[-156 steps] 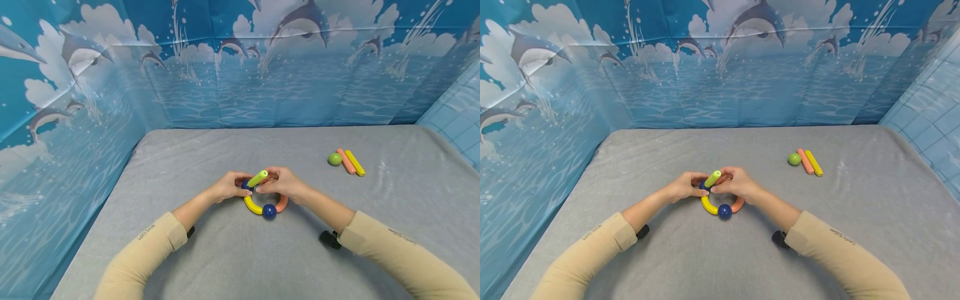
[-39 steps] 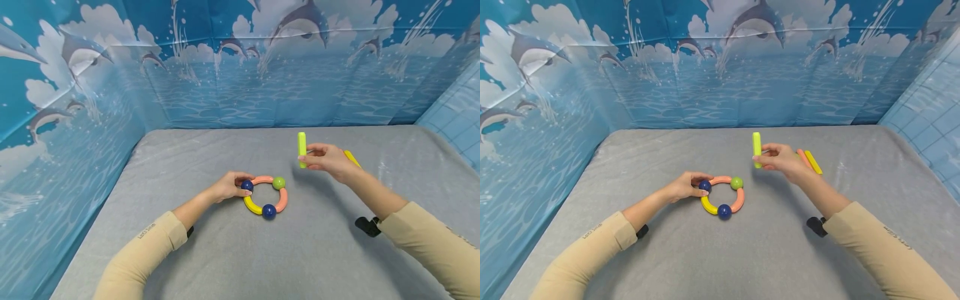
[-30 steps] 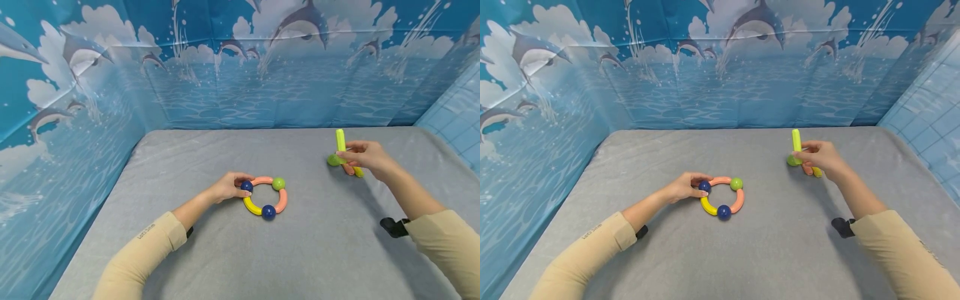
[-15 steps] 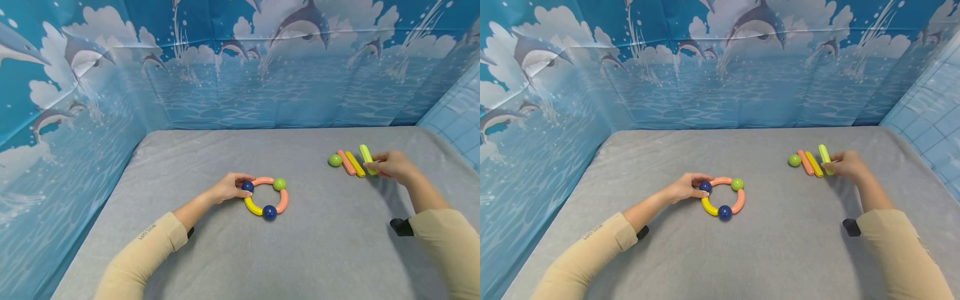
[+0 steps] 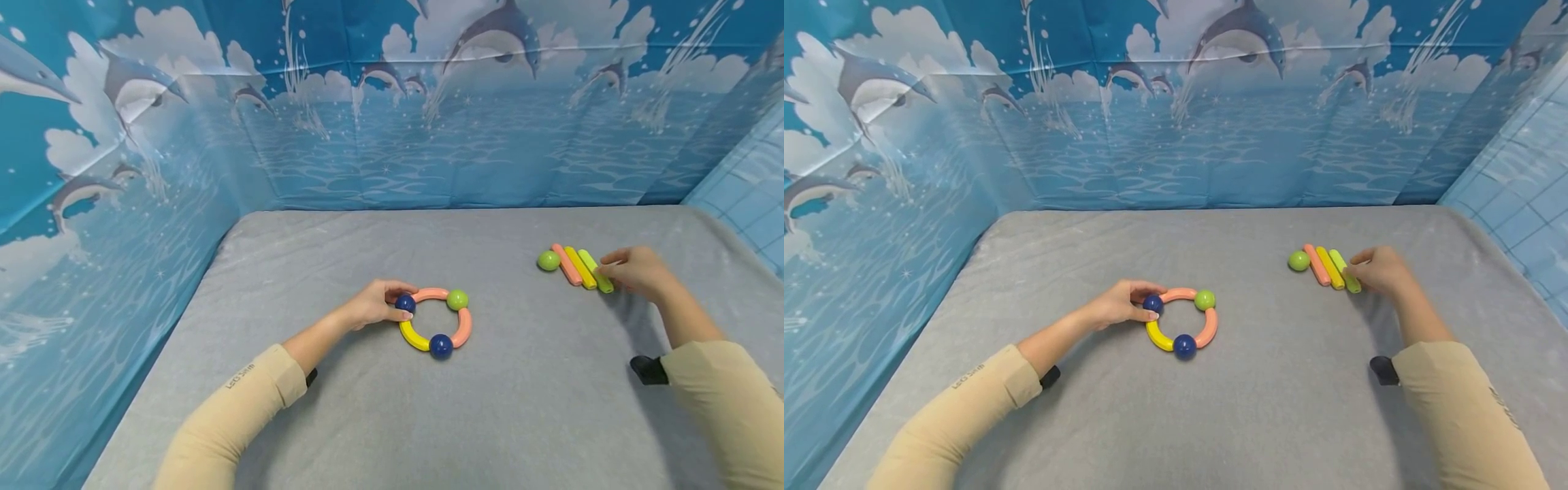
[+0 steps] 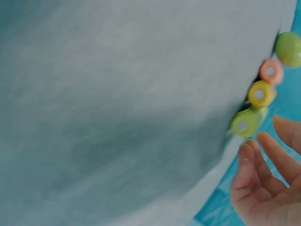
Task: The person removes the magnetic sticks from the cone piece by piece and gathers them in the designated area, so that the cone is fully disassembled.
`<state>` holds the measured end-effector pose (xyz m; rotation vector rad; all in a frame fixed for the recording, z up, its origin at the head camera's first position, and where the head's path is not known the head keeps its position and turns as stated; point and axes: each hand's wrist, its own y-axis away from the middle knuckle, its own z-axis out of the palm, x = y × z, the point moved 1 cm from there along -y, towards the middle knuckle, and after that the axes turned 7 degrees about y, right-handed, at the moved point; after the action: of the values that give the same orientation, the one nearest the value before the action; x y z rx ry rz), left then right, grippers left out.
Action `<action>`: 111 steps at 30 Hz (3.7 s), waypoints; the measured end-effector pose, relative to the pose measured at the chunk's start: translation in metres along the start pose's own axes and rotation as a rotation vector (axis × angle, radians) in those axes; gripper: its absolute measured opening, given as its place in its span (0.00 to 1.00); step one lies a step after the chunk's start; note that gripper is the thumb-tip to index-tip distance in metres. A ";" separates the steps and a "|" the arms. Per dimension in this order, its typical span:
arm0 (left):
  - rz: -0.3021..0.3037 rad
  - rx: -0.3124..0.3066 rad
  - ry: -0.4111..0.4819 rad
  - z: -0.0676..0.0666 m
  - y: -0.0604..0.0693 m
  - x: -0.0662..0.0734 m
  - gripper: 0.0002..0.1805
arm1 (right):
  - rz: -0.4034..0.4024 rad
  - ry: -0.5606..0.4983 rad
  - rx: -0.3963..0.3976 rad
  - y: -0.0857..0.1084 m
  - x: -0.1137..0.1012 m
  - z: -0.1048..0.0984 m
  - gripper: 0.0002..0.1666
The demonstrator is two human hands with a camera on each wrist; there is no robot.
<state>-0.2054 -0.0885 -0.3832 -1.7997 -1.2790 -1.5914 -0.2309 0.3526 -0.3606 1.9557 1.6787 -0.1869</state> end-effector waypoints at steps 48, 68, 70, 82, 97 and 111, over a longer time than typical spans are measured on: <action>0.385 -0.152 -0.850 0.024 -0.052 0.037 0.14 | -0.354 -0.156 -0.275 0.036 -0.177 0.118 0.21; 0.163 0.082 -0.502 -0.010 -0.025 0.016 0.12 | -0.261 -0.253 -0.313 0.036 -0.158 0.100 0.24; 0.136 0.124 -0.440 -0.013 -0.019 0.012 0.12 | -0.247 -0.260 -0.321 0.036 -0.155 0.098 0.25; -0.022 0.230 -0.015 -0.025 0.014 -0.006 0.14 | -0.181 -0.404 -0.405 0.039 -0.141 0.089 0.30; -0.196 0.260 0.004 -0.033 0.036 -0.013 0.16 | -0.179 -0.523 -0.457 0.042 -0.129 0.086 0.31; -0.114 0.216 -0.184 -0.036 0.033 -0.008 0.21 | -0.170 -0.493 -0.455 0.039 -0.126 0.087 0.31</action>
<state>-0.1970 -0.1357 -0.3725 -1.7974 -1.5968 -1.3083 -0.1991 0.1980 -0.3652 1.3032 1.4036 -0.2929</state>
